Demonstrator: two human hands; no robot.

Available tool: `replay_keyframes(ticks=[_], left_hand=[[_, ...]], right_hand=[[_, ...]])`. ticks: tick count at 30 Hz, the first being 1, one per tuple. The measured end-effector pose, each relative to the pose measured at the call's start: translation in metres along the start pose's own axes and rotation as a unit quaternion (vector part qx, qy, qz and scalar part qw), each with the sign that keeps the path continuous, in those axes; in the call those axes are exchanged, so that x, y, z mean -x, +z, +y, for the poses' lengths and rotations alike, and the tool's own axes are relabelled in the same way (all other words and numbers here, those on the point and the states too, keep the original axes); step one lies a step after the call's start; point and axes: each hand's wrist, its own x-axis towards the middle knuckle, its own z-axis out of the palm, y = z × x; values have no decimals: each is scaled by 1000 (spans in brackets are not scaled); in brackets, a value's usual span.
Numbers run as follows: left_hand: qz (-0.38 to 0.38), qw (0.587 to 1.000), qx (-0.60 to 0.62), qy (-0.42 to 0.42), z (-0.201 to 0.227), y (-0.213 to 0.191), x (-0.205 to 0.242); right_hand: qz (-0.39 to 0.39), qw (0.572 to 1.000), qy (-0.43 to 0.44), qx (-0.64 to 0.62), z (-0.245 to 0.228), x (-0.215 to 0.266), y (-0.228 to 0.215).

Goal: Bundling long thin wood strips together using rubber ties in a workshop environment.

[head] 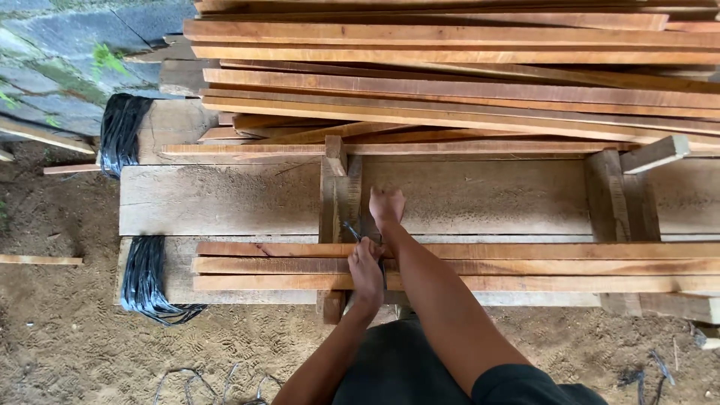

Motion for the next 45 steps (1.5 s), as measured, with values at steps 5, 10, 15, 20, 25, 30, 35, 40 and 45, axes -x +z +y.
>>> replay_keyframes(ticks=[5, 10, 15, 20, 25, 30, 35, 40, 45], left_hand=[[-29, 997, 13, 72, 18, -3, 22], [-74, 975, -57, 204, -2, -12, 24], [-80, 954, -99, 272, -13, -19, 13], [-101, 960, -80, 247, 0, -15, 11], [-108, 963, -110, 219, -3, -17, 12], [-42, 995, -5, 87, 25, 4, 19], [-74, 992, -14, 101, 26, -2, 12], [-74, 985, -38, 150, 4, -13, 16], [-61, 973, -73, 212, -31, -22, 7]], right_hand=[[9, 1000, -4, -19, -1, 2, 1], [14, 999, -8, 51, -22, 25, -17], [-11, 996, 2, 84, -21, 26, -15], [-57, 997, -34, 37, 17, -2, 14], [-49, 997, -43, 30, 24, -5, 18], [15, 998, -47, 49, 4, 4, 0], [45, 958, -182, 217, 6, 1, 0], [20, 997, -48, 65, -19, 19, -12], [16, 997, -35, 67, -16, 17, -4]])
